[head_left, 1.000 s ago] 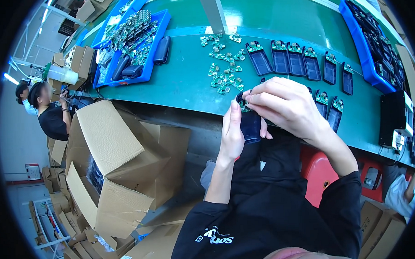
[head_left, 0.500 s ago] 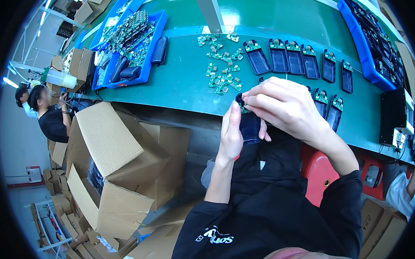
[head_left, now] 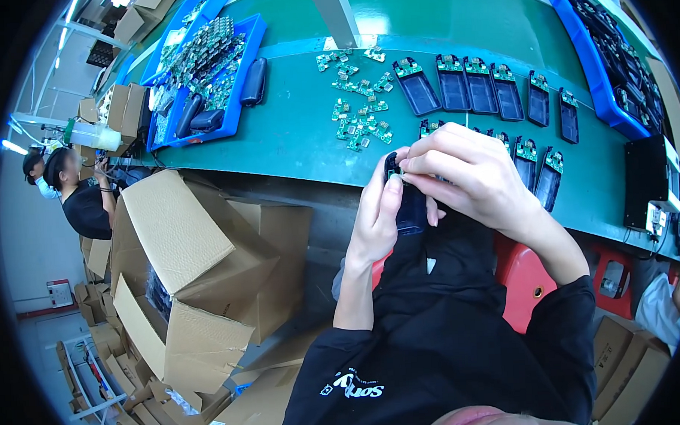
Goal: The person assembles electronic circuit boards into plastic housings by hand at a manual assembly station, creating assembled units.
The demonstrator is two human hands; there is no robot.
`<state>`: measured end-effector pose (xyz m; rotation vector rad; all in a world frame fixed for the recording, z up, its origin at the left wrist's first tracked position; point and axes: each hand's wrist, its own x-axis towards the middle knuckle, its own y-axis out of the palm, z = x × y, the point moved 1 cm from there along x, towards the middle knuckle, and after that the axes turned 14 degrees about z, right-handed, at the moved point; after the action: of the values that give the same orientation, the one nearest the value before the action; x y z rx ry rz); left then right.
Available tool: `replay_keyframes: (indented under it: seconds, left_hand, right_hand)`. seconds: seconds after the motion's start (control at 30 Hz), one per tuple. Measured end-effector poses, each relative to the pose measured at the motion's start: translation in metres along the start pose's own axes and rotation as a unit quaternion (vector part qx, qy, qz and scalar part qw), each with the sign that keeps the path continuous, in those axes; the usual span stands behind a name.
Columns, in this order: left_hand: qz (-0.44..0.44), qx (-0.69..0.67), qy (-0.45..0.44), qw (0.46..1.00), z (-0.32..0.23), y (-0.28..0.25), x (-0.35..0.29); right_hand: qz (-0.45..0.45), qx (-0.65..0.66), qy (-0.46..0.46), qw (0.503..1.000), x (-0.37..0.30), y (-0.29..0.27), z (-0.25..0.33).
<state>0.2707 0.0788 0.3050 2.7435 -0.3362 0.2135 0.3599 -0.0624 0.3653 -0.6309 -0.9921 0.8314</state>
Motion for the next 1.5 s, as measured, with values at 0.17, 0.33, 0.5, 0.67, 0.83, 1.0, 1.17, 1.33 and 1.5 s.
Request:
replay_keyframes:
  seconds: [0.17, 0.33, 0.5, 0.67, 0.83, 1.0, 1.17, 1.33, 1.5]
  left_hand:
    - [0.015, 0.021, 0.012, 1.0, 0.0, -0.008, 0.0]
    - [0.007, -0.084, 0.018, 0.996, -0.003, -0.009, 0.0]
    - [-0.018, -0.03, 0.008, 0.999, -0.009, 0.002, 0.004]
    - [-0.007, -0.029, 0.008, 1.0, -0.008, 0.003, 0.003]
    - [0.025, -0.027, 0.013, 0.999, -0.005, 0.0, 0.003]
    - [0.057, -0.104, 0.01, 0.993, 0.0, 0.001, 0.003]
    - [-0.012, 0.013, -0.036, 0.999, 0.01, 0.011, 0.01]
    - [0.05, 0.046, -0.023, 0.997, 0.007, 0.028, 0.012]
    - [-0.001, 0.153, 0.013, 0.988, 0.007, 0.006, -0.002]
  right_hand:
    - [0.004, 0.087, 0.018, 0.996, -0.002, -0.001, -0.012]
    - [-0.01, 0.276, 0.087, 0.957, -0.007, 0.004, -0.017]
    - [0.111, 0.494, 0.176, 0.844, -0.01, 0.0, -0.01]
    - [0.101, 0.503, 0.168, 0.842, -0.012, 0.0, -0.009]
    - [0.092, 0.489, 0.176, 0.85, -0.015, 0.0, -0.008]
    - [0.093, 0.462, 0.174, 0.864, -0.018, -0.004, -0.011]
    - [0.063, 0.272, 0.159, 0.947, -0.02, -0.012, -0.008]
    - [0.032, 0.024, 0.104, 0.994, -0.041, -0.036, -0.006]
    - [-0.035, -0.051, 0.236, 0.97, -0.087, -0.103, -0.026]
